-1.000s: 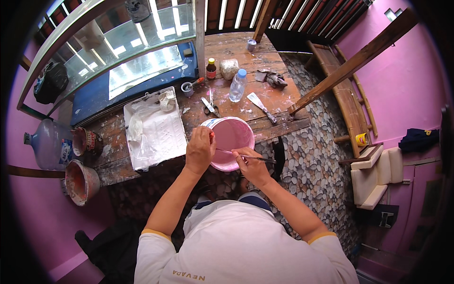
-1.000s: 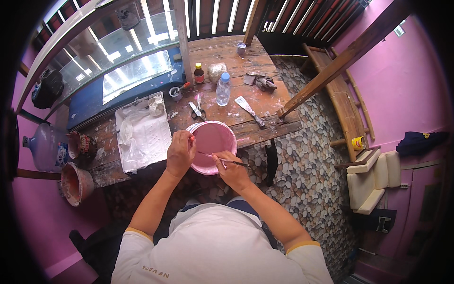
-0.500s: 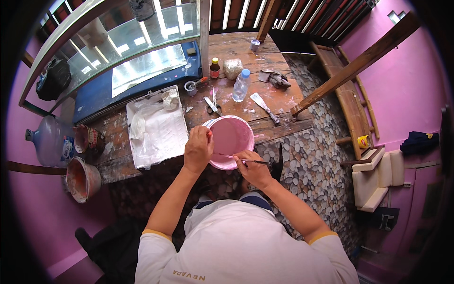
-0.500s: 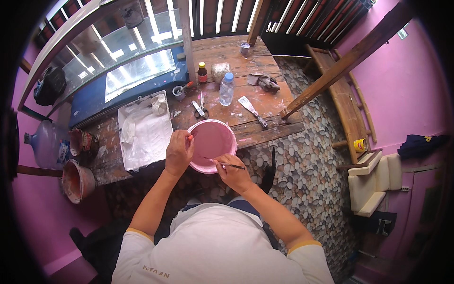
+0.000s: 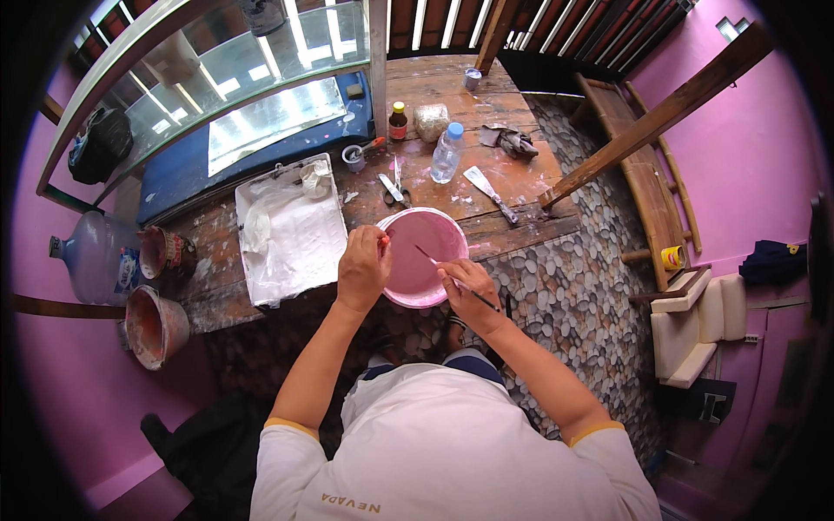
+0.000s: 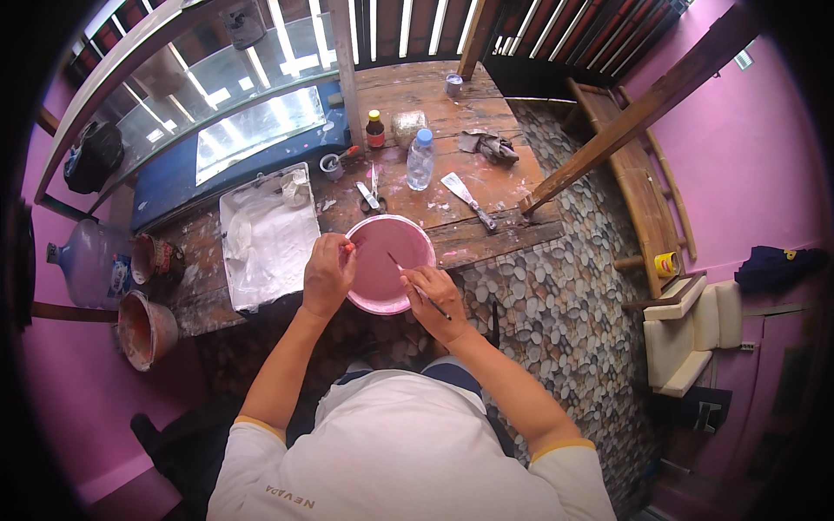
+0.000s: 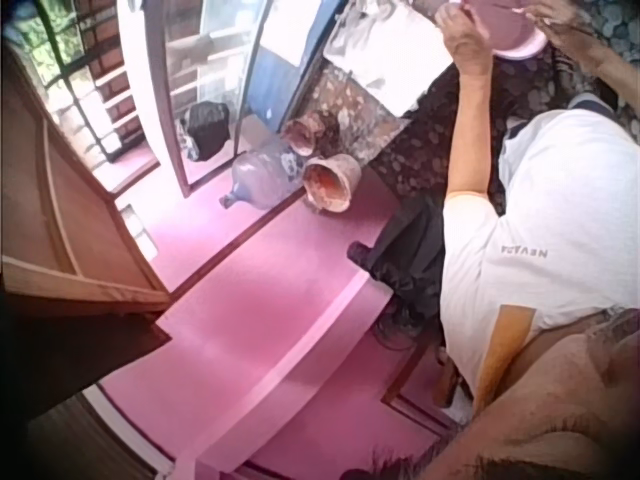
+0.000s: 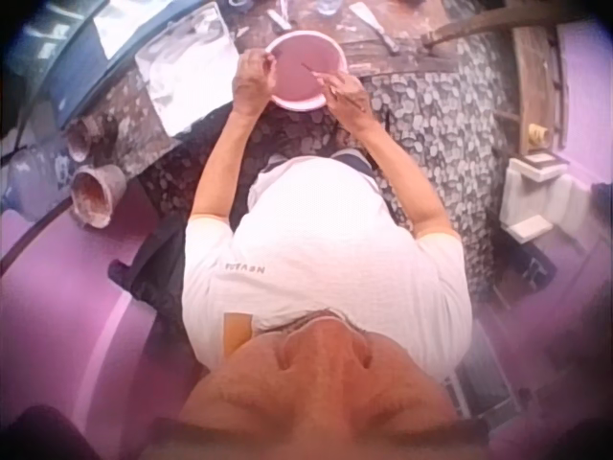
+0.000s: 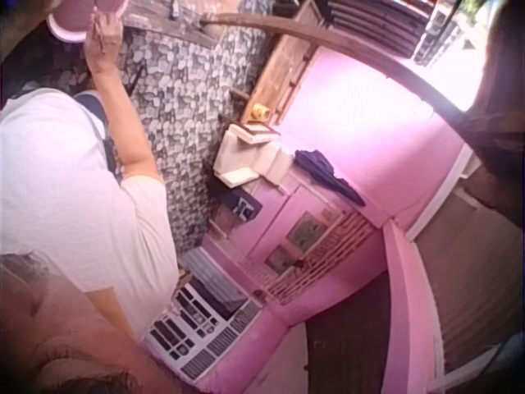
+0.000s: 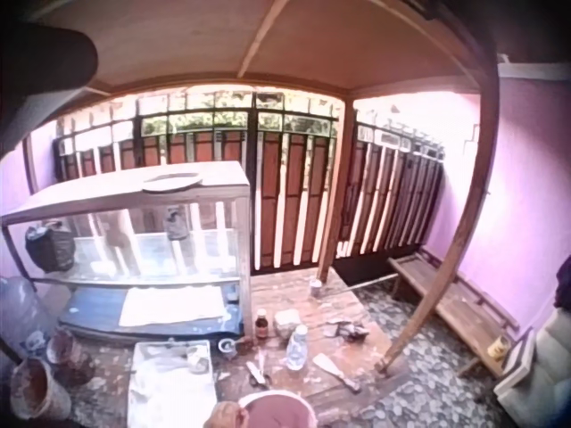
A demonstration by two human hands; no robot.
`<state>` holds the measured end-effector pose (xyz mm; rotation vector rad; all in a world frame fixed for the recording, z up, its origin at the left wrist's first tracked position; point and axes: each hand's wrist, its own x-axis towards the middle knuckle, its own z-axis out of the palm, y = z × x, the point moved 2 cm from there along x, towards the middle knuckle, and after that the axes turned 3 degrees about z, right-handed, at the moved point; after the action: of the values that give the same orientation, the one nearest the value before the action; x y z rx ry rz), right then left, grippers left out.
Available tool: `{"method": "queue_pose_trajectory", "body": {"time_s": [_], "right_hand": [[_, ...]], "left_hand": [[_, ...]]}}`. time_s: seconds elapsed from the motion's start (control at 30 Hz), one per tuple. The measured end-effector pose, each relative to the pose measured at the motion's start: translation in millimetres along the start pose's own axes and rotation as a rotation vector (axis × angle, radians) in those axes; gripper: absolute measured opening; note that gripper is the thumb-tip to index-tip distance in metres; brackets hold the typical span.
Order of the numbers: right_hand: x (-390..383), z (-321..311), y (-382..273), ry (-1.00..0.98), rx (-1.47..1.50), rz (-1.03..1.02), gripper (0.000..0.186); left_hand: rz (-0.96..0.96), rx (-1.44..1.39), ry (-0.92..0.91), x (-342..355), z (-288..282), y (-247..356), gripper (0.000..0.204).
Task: The person mixes pink and white paint in a bucket, cleans a brush in another container, and adds water from a bottle to the paint bucket.
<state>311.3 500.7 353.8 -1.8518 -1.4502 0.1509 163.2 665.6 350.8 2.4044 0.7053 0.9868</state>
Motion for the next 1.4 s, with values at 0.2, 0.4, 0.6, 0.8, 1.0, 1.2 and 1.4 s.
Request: {"method": "queue_pose_trajectory", "body": {"time_s": [0.2,0.4,0.6,0.8,1.0,1.2,1.4], "right_hand": [[-5.6,1.7,-7.9,-0.156,0.061,-0.026,0.012],[1.2,15.1,-3.6,-0.011,0.105,-0.047,0.016],[7.7,11.2,3.8,0.031,0.051,0.027,0.013],[17.5,11.2,-12.4,0.000,0.097,-0.042,0.013],[21.1,17.6,-7.2,0.064,0.058,-0.011,0.013],[14.4,20.1,-8.5,0.006,0.011,-0.006,0.016],[13.3,30.0,-16.9,-0.074,0.071,-0.074,0.014]], "left_hand": [[-0.021,-0.007,-0.016,2.0,0.2,-4.5,0.022],[-0.003,0.022,-0.013,1.9,-2.6,-2.8,0.022],[-0.027,0.006,0.008,-0.4,-2.4,-11.7,0.020],[-0.089,0.006,0.012,-5.8,-0.5,-22.7,0.018],[-0.095,-0.019,0.008,-6.8,3.1,-25.7,0.016],[-0.127,-0.004,0.006,-2.4,8.0,-32.3,0.016],[-0.199,-0.010,0.007,3.3,10.9,-42.5,0.015]]}}
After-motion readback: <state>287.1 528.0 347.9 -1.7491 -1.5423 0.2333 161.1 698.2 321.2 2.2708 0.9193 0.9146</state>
